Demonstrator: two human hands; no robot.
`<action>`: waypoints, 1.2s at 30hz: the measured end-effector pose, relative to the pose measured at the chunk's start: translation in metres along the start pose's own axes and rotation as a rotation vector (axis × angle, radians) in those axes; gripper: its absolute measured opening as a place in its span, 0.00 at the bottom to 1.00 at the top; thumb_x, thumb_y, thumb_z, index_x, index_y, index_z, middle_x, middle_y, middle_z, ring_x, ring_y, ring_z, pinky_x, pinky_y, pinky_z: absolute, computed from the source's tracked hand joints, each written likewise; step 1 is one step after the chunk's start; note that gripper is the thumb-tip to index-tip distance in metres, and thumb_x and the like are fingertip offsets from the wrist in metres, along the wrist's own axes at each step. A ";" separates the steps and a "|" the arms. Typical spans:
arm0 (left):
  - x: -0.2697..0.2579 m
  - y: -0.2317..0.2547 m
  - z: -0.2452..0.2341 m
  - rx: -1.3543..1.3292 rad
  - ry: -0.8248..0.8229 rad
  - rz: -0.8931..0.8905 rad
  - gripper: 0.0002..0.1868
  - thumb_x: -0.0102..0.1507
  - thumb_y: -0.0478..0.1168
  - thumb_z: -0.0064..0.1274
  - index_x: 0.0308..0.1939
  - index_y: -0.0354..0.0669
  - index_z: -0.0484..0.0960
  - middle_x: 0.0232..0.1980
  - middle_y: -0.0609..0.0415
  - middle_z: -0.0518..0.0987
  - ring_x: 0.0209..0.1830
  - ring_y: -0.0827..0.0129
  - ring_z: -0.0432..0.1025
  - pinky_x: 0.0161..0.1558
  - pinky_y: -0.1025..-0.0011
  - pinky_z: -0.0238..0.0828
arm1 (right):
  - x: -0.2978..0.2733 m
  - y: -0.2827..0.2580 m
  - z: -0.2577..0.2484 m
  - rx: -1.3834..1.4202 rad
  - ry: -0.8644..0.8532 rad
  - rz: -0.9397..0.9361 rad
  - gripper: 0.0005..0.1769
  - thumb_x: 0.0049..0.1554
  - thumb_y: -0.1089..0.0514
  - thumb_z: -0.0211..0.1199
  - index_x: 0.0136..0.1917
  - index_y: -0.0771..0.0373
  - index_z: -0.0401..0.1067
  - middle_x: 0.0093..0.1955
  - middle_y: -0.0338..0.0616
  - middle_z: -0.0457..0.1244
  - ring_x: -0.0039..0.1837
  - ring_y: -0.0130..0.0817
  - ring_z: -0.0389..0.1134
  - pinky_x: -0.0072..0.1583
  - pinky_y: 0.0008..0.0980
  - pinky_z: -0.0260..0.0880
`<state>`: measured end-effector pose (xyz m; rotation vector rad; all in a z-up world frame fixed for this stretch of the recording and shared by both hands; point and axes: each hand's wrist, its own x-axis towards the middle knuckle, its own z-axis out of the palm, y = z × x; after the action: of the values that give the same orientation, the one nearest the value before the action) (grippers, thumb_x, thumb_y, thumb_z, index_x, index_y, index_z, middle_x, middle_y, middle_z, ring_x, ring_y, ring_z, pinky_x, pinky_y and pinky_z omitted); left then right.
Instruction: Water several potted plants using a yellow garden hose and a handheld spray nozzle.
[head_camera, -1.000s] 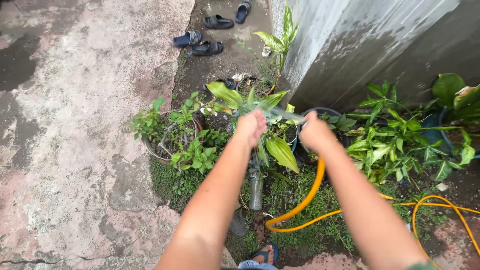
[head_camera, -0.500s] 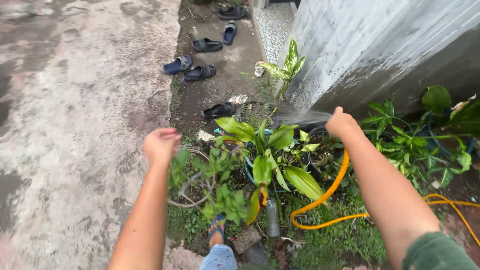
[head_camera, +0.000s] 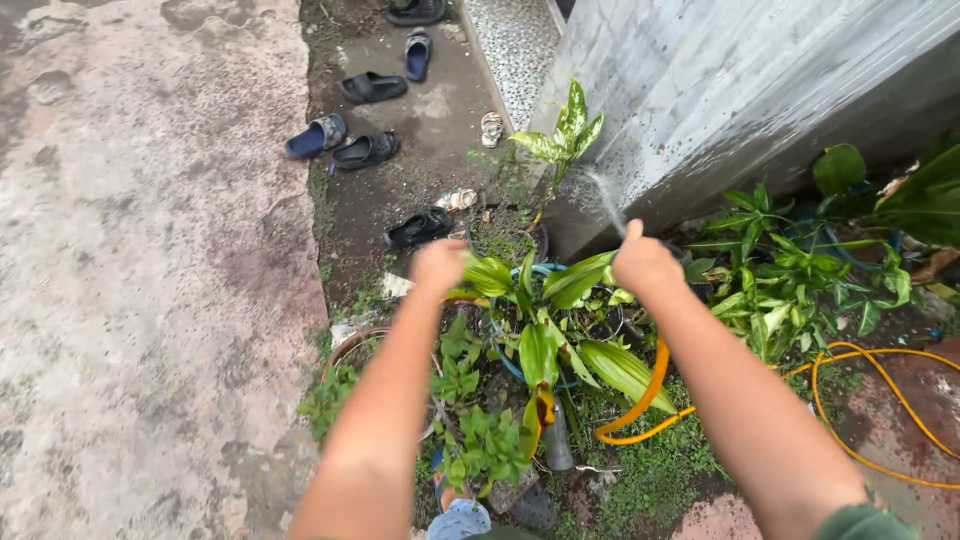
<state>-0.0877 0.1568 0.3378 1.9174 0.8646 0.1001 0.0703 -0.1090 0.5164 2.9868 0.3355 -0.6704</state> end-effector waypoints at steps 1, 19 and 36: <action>0.003 0.033 0.018 0.090 -0.141 -0.041 0.18 0.65 0.47 0.56 0.58 0.51 0.83 0.58 0.53 0.82 0.57 0.60 0.76 0.61 0.62 0.69 | -0.001 -0.003 0.004 0.012 -0.007 -0.013 0.22 0.65 0.56 0.42 0.71 0.65 0.54 0.62 0.70 0.65 0.63 0.63 0.68 0.63 0.57 0.68; 0.011 0.039 0.273 -0.697 -0.182 -0.308 0.13 0.60 0.28 0.52 0.45 0.36 0.88 0.44 0.48 0.87 0.39 0.67 0.80 0.45 0.69 0.77 | -0.045 -0.013 0.083 0.112 -0.216 -0.039 0.29 0.62 0.59 0.41 0.75 0.64 0.50 0.63 0.68 0.64 0.64 0.61 0.68 0.64 0.55 0.68; 0.014 0.019 0.220 -0.488 -0.125 -0.139 0.22 0.59 0.31 0.46 0.55 0.36 0.84 0.52 0.43 0.84 0.53 0.55 0.79 0.57 0.66 0.71 | -0.013 -0.017 0.078 0.105 -0.204 -0.041 0.27 0.59 0.62 0.49 0.71 0.66 0.55 0.60 0.70 0.66 0.63 0.63 0.69 0.65 0.54 0.67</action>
<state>0.0249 -0.0060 0.2380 1.3913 0.8002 0.0965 0.0227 -0.1033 0.4509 2.9794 0.3589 -1.0173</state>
